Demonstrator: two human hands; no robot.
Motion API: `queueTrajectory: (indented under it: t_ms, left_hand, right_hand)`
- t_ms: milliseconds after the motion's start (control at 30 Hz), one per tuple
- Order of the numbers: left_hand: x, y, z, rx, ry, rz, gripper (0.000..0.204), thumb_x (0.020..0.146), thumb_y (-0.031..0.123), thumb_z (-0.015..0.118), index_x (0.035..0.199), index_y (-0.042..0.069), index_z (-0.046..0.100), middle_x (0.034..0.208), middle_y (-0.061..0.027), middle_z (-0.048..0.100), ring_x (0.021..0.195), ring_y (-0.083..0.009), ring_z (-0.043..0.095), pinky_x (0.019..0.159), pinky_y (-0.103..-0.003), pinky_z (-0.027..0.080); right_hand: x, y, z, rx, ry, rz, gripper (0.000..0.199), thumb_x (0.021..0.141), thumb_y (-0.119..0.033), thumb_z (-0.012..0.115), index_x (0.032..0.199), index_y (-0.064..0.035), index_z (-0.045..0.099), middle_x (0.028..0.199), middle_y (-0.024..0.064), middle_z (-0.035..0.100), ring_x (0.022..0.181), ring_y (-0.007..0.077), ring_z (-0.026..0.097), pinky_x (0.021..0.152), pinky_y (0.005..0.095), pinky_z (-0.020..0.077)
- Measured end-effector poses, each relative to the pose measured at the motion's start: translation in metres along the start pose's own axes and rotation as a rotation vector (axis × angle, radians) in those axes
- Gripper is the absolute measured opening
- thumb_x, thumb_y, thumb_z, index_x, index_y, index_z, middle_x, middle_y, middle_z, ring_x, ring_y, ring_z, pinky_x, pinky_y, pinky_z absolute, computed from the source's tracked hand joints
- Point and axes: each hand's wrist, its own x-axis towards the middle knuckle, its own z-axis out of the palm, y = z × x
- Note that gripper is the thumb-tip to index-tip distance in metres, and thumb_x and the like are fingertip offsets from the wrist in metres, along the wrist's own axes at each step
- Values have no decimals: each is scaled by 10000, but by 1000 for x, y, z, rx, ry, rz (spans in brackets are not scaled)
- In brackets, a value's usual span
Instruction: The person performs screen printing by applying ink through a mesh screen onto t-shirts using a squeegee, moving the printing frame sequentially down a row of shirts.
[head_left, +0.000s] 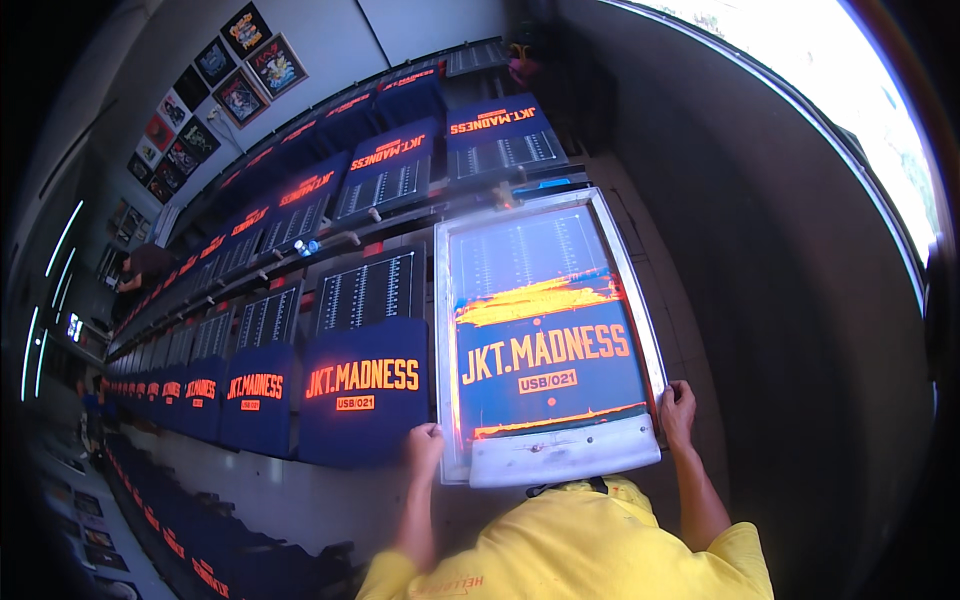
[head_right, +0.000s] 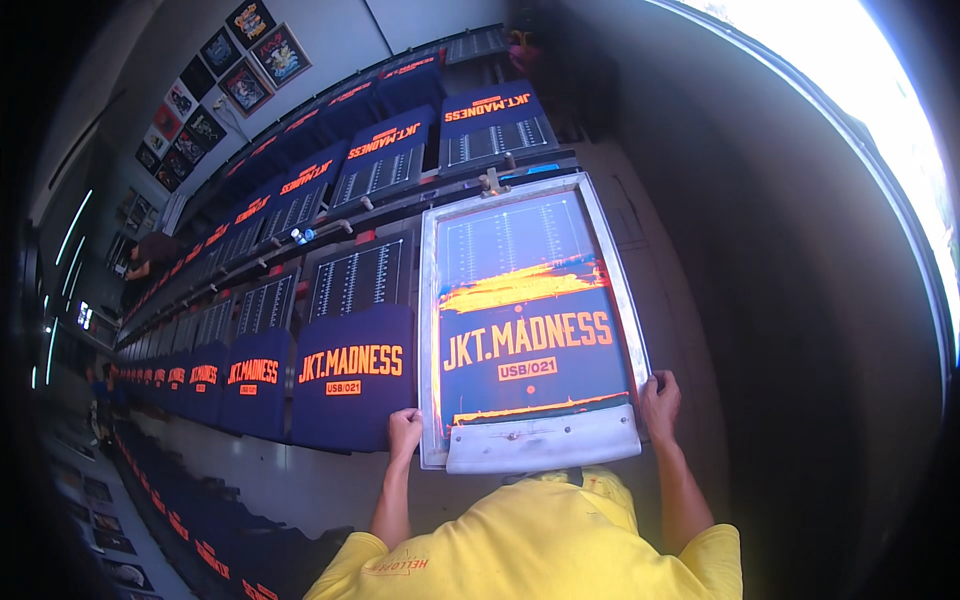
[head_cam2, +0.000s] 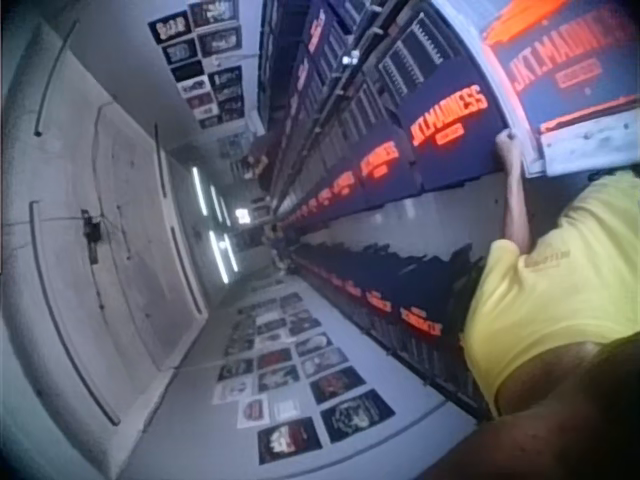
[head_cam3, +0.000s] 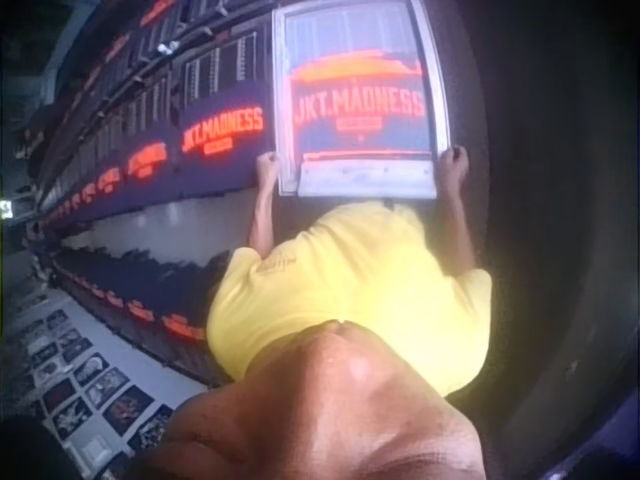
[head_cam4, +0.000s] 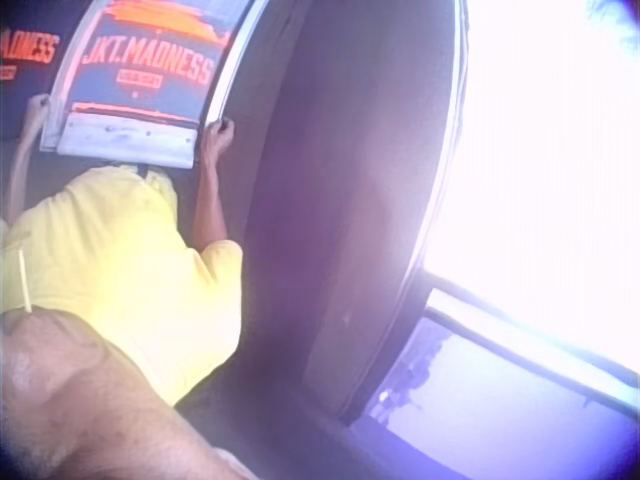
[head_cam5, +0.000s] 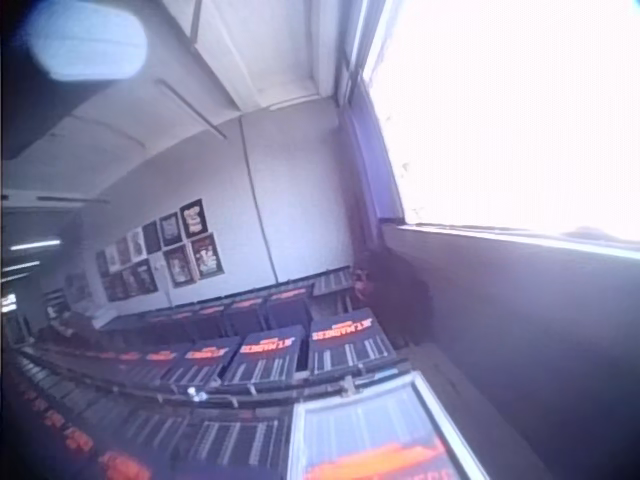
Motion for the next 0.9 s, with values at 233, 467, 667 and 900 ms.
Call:
queueTrajectory:
  t_ms: [233,467,667,900]
  left_hand:
    - [11,-7,-4,-160,-81,-3,274,884,227,651,975,-21,723,842,-177,732,803,-243,714,724,-358,524]
    - [-4,-4,-7,-649,-152,-89,305,980,195,551,995,-79,683,821,-54,689,748,-115,597,713,-303,472]
    - [-38,32,-30,-636,-27,-37,349,1012,239,504,985,-60,681,874,-66,687,776,-111,592,732,-296,469]
    - [-51,-51,-96,-767,137,-17,349,1019,243,502,1017,-56,682,875,-48,672,783,-111,600,731,-291,478]
  right_hand:
    - [10,25,8,-41,5,36,325,898,-221,521,1018,37,677,954,229,692,881,356,668,819,428,496]
    - [11,8,1,-91,-79,103,390,895,-260,487,905,88,664,828,266,668,801,397,656,767,453,481]
    - [-1,-3,-14,7,-83,100,370,892,-254,501,860,81,657,729,236,641,669,307,622,683,434,466]
    - [-37,-52,21,137,-208,-2,343,946,-237,510,965,63,675,753,158,662,712,228,616,686,382,483]
